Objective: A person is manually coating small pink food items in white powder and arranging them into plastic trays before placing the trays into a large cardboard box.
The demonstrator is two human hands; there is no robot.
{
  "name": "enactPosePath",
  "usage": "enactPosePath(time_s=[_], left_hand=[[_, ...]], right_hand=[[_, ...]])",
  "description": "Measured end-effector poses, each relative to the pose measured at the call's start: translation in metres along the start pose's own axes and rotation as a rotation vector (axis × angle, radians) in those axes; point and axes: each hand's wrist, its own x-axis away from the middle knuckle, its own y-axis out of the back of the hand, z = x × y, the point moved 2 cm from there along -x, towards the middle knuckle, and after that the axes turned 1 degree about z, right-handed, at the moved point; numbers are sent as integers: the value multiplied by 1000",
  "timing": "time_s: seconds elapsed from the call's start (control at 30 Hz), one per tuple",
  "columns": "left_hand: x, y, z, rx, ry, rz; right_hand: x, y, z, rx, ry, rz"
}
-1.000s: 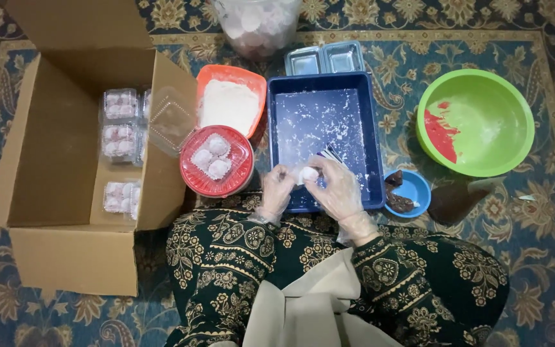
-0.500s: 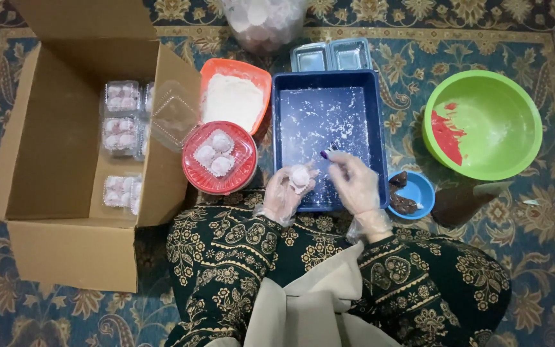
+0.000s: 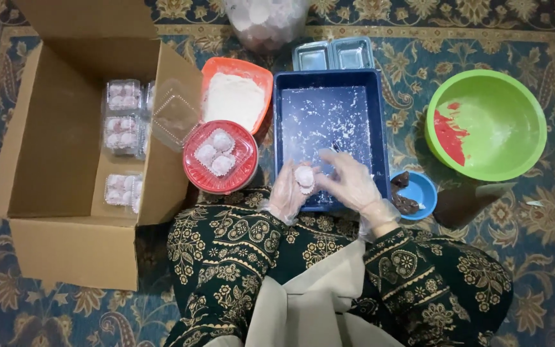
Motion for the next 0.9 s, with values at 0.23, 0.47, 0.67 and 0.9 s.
enactPosePath(time_s=[0.23,0.47,0.67,0.9], left_hand=[[-55,65,6,-136,106,177],[-194,180,27,-100,84,195],[152,-129,-69,-716,-105,-110],[106,-47,-196,-1954,-649,-237]], right_hand=[[-1,-10,16,289,230,378],[2,-13,26,394,377,263],[-8,28,69,-108,199,288],[-24,38,53,36,178,139]])
